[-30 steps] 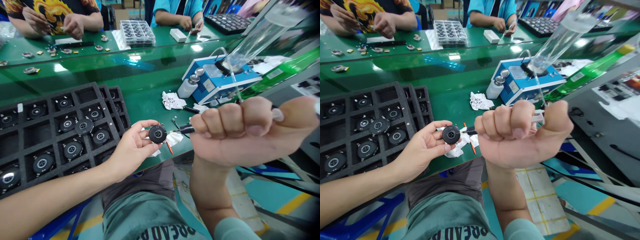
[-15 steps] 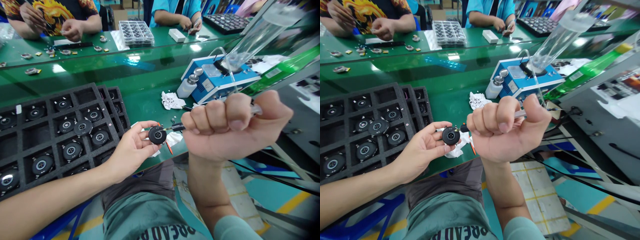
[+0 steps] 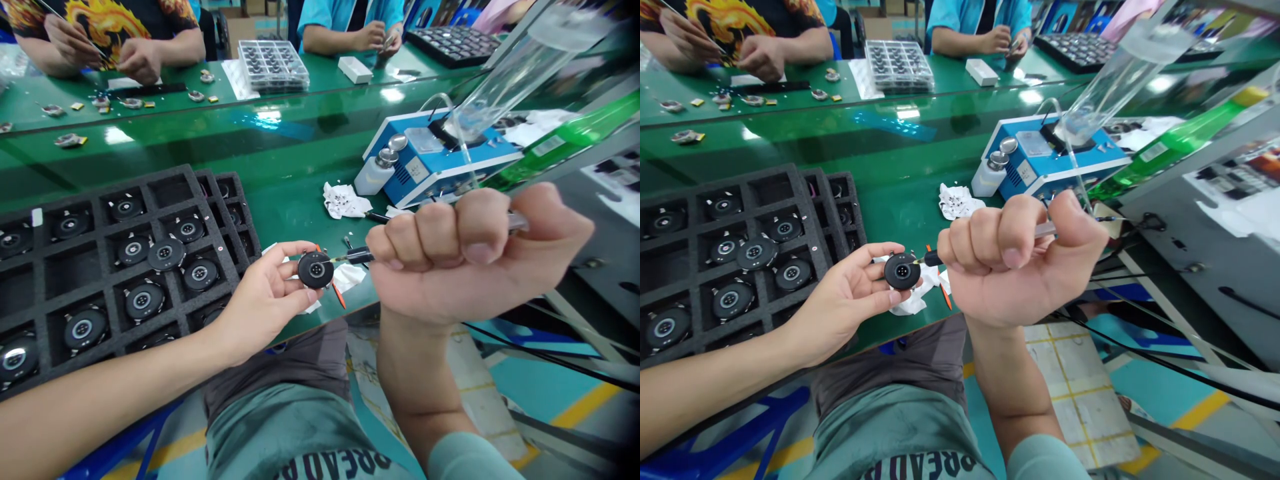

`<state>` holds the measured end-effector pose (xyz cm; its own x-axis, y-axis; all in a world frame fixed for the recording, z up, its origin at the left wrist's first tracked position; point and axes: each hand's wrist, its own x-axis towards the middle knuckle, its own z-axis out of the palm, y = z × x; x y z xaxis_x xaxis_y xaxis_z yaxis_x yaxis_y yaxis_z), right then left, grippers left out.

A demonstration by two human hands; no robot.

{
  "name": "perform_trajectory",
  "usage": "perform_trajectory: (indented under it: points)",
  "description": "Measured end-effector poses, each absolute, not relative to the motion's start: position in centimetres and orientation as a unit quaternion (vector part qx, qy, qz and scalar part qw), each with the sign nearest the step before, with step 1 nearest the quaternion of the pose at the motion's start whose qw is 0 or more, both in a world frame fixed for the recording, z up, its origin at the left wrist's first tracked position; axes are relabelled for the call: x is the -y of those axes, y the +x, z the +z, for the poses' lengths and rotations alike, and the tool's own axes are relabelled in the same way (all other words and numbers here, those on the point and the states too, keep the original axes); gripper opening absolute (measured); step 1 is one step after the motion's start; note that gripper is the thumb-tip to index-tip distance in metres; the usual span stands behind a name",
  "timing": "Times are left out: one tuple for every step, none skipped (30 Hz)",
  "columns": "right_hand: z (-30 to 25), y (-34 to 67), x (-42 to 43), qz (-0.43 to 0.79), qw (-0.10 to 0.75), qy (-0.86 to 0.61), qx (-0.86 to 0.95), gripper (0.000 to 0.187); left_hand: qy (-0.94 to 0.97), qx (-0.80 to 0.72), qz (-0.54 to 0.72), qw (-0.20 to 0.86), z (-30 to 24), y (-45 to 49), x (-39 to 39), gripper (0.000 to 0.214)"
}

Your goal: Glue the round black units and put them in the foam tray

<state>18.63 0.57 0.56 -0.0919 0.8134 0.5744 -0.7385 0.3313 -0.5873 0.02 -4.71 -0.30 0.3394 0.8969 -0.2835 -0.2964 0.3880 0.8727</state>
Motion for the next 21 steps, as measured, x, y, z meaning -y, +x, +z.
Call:
perform_trajectory:
  points:
    - [0.4,18.7,-0.7,0.576,0.672,-0.033,0.465,0.056,0.373,-0.403,0.409,0.729,-0.3,0.0,4.7,0.048]
    - [0.3,18.7,-0.7,0.576,0.669,-0.028,0.468,0.056,0.373,-0.402,0.409,0.729,-0.3,0.0,4.7,0.048]
    - [0.3,18.8,-0.8,0.579,0.665,-0.028,0.471,0.055,0.373,-0.402,0.408,0.729,-0.3,0.0,4.6,0.048]
    - [0.3,18.8,-0.7,0.582,0.662,-0.030,0.472,0.054,0.374,-0.403,0.408,0.730,-0.3,0.0,4.6,0.048]
    - [0.4,18.7,-0.7,0.583,0.661,-0.032,0.471,0.053,0.374,-0.403,0.407,0.729,-0.4,0.0,4.6,0.048]
    - [0.6,18.7,-0.6,0.583,0.662,-0.032,0.470,0.053,0.375,-0.404,0.407,0.729,-0.4,0.0,4.5,0.048]
    - [0.8,18.6,-0.4,0.582,0.665,-0.034,0.466,0.053,0.376,-0.404,0.406,0.729,-0.4,0.1,4.5,0.048]
    - [1.0,18.5,-0.2,0.583,0.668,-0.039,0.461,0.054,0.377,-0.404,0.405,0.728,-0.4,0.1,4.5,0.049]
    - [1.3,18.4,0.0,0.584,0.670,-0.049,0.455,0.055,0.378,-0.404,0.405,0.728,-0.4,0.1,4.5,0.049]
    - [1.6,18.3,0.2,0.587,0.670,-0.062,0.451,0.055,0.379,-0.405,0.405,0.727,-0.4,0.1,4.6,0.050]
    - [1.9,18.3,0.4,0.592,0.665,-0.083,0.448,0.056,0.381,-0.406,0.404,0.726,-0.4,0.1,4.6,0.050]
    - [2.0,18.3,0.6,0.598,0.657,-0.106,0.447,0.056,0.382,-0.407,0.404,0.725,-0.4,0.1,4.6,0.049]
    - [2.1,18.4,0.6,0.599,0.651,-0.120,0.450,0.056,0.382,-0.407,0.403,0.725,-0.4,0.1,4.6,0.049]
    - [2.1,18.5,0.6,0.597,0.649,-0.118,0.456,0.056,0.381,-0.407,0.403,0.726,-0.4,0.1,4.6,0.049]
    - [2.1,18.6,0.5,0.592,0.651,-0.107,0.462,0.056,0.381,-0.406,0.403,0.727,-0.4,0.1,4.6,0.049]
    - [1.9,18.7,0.4,0.586,0.654,-0.091,0.469,0.056,0.381,-0.405,0.402,0.727,-0.4,0.1,4.6,0.049]
    - [1.7,18.8,0.2,0.581,0.658,-0.074,0.473,0.056,0.381,-0.405,0.402,0.728,-0.4,0.1,4.5,0.049]
    - [1.5,18.9,0.1,0.575,0.662,-0.060,0.477,0.056,0.381,-0.404,0.402,0.728,-0.4,0.1,4.5,0.049]
    - [1.2,19.0,0.0,0.573,0.664,-0.056,0.478,0.055,0.382,-0.405,0.402,0.727,-0.4,0.1,4.5,0.049]
    - [1.1,19.1,-0.1,0.573,0.664,-0.061,0.477,0.055,0.383,-0.405,0.401,0.727,-0.4,0.1,4.5,0.049]
    - [1.0,19.1,-0.1,0.572,0.664,-0.066,0.477,0.054,0.383,-0.406,0.401,0.726,-0.3,0.2,4.5,0.049]
